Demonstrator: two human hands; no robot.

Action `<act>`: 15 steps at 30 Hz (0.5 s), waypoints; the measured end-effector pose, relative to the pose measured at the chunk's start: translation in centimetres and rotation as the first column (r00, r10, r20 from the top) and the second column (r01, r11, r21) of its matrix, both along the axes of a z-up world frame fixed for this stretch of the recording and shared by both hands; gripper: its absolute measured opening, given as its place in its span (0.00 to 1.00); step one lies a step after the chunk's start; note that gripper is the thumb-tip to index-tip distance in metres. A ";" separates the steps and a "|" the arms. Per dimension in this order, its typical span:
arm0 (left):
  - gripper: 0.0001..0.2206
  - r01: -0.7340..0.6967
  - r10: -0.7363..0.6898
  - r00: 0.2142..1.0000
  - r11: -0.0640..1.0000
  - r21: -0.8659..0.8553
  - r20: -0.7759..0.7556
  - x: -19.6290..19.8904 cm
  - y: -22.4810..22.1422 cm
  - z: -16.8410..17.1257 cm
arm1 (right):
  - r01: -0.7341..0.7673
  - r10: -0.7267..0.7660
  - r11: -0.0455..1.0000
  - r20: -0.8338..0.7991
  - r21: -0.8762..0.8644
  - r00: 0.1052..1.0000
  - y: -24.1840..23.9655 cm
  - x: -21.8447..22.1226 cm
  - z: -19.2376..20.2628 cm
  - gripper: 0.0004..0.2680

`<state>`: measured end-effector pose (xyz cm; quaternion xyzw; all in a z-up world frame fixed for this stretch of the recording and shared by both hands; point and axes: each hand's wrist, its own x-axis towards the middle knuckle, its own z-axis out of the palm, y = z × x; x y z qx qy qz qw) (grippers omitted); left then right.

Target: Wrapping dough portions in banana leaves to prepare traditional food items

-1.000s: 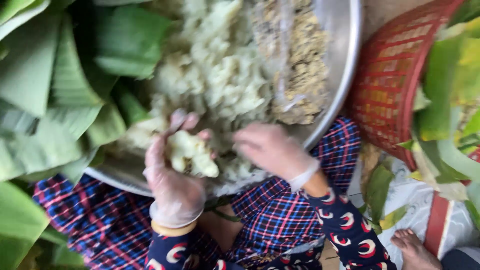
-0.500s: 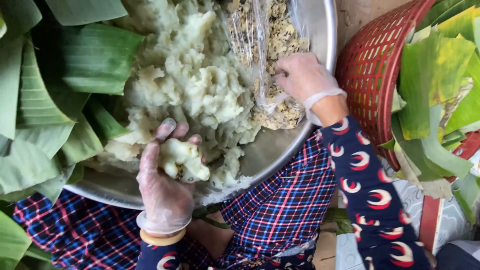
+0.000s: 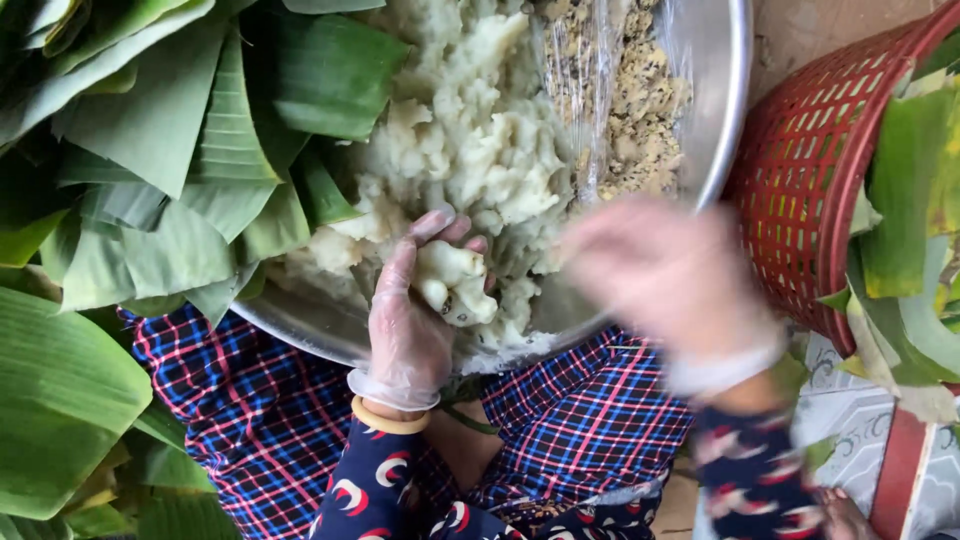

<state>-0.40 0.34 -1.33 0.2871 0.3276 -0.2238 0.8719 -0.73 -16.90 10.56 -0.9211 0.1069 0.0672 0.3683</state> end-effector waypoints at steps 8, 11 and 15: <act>0.17 -0.058 0.051 0.991 0.997 0.053 0.123 -0.9 0.7 -6.3 | -0.211 0.187 0.968 0.169 0.133 0.968 6.1 -2.3 -10.2 0.10; 0.18 -0.050 0.046 0.984 0.999 0.018 0.173 -0.9 0.1 -3.8 | -0.155 0.138 0.984 0.171 0.087 0.976 5.8 -3.3 -11.6 0.08; 0.19 -0.138 0.124 0.964 0.989 0.044 0.235 -1.4 0.0 -4.6 | -0.144 0.108 0.987 0.348 0.078 0.931 6.6 -3.5 -14.8 0.06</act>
